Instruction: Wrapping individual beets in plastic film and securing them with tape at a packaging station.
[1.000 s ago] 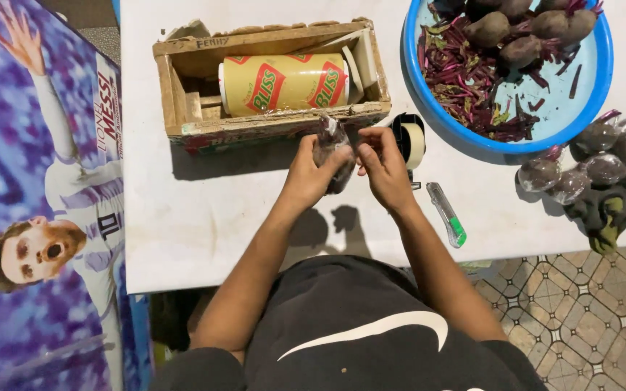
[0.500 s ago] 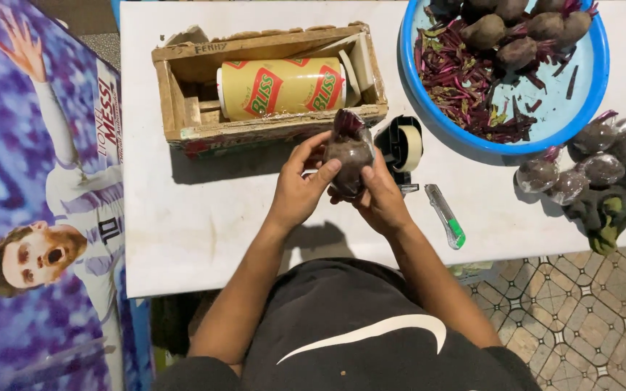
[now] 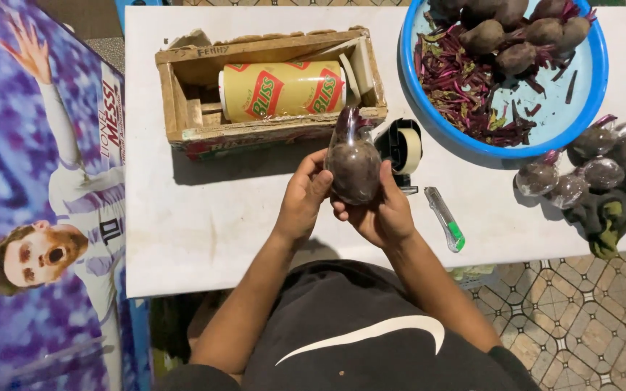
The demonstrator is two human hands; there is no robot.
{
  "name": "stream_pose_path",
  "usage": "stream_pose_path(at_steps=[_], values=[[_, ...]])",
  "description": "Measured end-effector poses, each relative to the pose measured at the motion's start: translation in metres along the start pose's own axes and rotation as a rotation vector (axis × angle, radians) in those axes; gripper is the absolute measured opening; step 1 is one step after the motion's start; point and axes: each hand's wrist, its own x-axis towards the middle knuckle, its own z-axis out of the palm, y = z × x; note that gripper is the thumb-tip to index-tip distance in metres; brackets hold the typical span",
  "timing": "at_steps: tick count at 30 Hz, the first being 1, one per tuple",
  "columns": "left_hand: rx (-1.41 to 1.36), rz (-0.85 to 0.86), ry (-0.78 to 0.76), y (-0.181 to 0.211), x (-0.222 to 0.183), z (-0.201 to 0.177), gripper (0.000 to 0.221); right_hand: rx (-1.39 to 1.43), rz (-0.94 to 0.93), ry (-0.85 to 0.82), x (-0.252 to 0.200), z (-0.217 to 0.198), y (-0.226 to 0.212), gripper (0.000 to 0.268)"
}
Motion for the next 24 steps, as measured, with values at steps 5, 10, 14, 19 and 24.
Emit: stream_pose_path(at_steps=[5, 10, 14, 19, 24], values=[[0.022, -0.003, 0.047, 0.007, -0.003, 0.013, 0.057, 0.033, 0.028, 0.061, -0.001, 0.007, -0.003, 0.076], [0.038, -0.026, 0.08, 0.016, -0.003, 0.024, 0.055, 0.036, 0.025, 0.099, 0.0, 0.007, -0.004, 0.073], [0.074, -0.059, 0.112, 0.014, -0.004, 0.029, 0.053, 0.03, 0.044, 0.146, -0.004, 0.008, -0.008, 0.073], [0.136, -0.116, 0.1, 0.002, -0.01, 0.034, 0.05, 0.076, 0.048, 0.211, -0.016, -0.002, -0.007, 0.072], [0.142, -0.163, 0.128, -0.015, -0.012, 0.033, 0.045, 0.126, 0.033, 0.226, -0.024, -0.019, -0.002, 0.07]])
